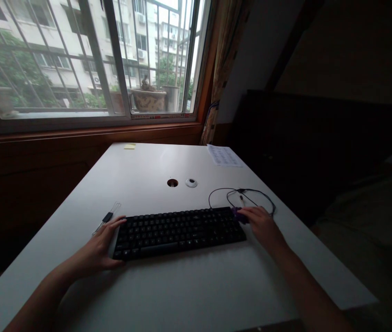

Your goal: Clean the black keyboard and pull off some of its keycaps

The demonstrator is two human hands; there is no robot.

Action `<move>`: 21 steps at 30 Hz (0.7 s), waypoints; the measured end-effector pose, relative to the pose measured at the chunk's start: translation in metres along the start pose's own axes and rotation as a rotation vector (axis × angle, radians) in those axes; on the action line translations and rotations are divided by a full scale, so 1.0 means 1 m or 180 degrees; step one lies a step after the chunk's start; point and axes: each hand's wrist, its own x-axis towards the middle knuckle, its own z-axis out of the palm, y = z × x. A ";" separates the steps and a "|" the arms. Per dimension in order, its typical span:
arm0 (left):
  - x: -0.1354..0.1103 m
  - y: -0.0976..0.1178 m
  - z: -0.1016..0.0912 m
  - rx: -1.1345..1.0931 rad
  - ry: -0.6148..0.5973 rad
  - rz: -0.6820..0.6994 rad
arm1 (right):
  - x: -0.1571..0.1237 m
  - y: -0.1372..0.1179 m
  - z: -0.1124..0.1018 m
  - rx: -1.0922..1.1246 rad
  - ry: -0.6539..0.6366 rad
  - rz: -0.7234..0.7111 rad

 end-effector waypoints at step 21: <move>-0.002 -0.005 0.002 0.0048 -0.0017 0.0017 | 0.010 -0.019 0.026 0.0552 -0.0295 -0.0563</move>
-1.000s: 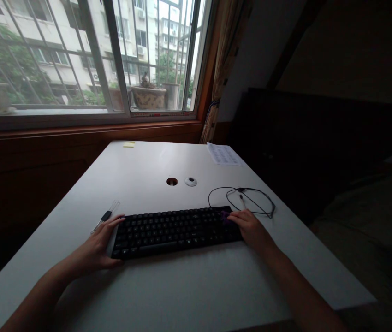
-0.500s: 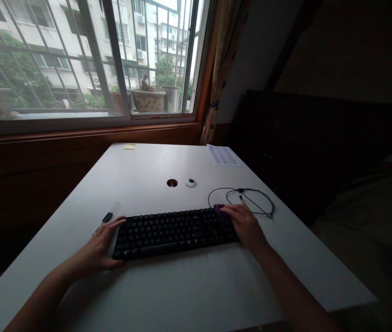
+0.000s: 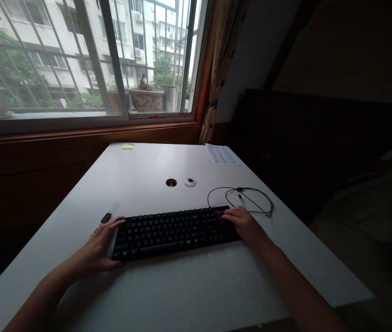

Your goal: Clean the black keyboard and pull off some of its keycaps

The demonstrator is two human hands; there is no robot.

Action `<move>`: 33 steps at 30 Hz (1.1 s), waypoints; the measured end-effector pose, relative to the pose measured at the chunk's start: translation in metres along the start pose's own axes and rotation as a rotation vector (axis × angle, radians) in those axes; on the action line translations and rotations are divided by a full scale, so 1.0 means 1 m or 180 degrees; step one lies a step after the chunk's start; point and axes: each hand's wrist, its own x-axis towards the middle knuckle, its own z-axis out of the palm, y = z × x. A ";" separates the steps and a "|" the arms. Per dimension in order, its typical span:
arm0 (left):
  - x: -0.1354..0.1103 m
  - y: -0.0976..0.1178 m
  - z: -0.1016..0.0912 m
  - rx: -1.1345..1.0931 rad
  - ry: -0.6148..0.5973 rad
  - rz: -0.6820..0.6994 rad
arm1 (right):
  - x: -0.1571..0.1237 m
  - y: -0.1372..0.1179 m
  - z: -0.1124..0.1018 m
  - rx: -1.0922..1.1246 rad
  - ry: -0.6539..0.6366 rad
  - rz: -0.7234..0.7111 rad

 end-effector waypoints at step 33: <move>0.002 0.001 0.000 0.0060 0.0081 0.0047 | -0.020 0.005 -0.012 -0.0565 -0.0006 0.0576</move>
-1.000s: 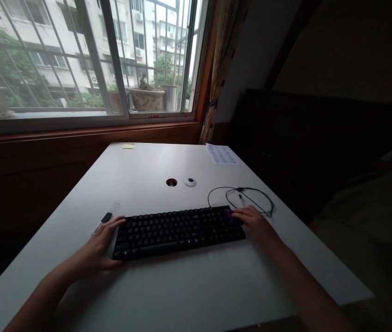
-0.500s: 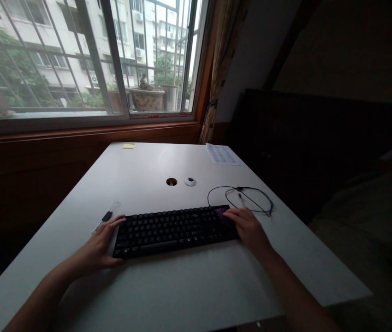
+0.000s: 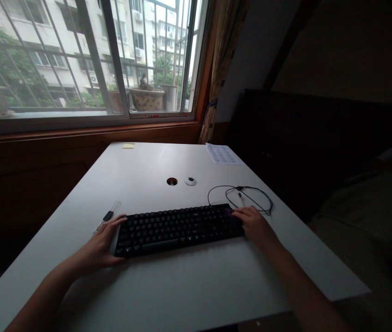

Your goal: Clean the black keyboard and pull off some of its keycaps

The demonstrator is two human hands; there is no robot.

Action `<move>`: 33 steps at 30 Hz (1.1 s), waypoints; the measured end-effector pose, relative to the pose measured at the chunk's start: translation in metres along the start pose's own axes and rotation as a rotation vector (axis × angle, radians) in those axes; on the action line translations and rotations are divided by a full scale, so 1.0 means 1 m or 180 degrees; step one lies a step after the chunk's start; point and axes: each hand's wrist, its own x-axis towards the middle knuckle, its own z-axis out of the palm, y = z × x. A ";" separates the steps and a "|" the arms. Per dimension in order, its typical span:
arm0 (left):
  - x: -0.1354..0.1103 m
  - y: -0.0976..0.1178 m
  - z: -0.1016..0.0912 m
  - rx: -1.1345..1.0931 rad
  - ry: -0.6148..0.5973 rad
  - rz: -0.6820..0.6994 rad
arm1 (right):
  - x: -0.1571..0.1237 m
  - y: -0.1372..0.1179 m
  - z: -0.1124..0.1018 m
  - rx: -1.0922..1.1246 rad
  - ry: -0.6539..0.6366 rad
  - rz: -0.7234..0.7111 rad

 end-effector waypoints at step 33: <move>0.000 -0.002 0.004 0.0037 0.0021 0.0009 | 0.018 -0.107 0.012 -0.0376 -0.0441 0.0943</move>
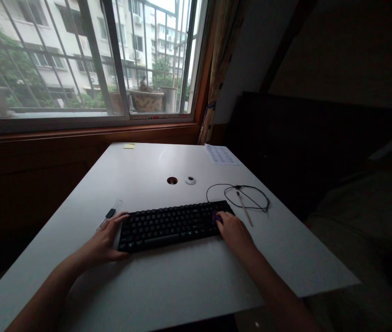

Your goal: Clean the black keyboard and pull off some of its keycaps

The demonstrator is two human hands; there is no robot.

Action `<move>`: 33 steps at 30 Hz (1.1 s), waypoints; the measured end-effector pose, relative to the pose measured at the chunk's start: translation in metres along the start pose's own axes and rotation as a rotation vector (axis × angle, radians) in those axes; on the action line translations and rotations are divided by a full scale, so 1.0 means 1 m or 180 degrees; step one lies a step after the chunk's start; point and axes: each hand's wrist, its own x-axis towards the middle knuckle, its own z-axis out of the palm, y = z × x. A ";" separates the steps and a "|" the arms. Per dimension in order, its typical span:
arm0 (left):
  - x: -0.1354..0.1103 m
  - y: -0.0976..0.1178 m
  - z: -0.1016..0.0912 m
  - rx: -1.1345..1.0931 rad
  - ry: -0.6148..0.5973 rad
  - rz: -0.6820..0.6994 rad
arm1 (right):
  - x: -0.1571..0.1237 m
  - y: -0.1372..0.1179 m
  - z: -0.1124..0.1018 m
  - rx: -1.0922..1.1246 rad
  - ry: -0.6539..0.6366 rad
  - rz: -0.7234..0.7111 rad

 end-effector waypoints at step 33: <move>0.000 0.007 -0.002 0.0002 0.0075 -0.0035 | 0.036 -0.191 0.023 0.1088 -0.0448 -0.2723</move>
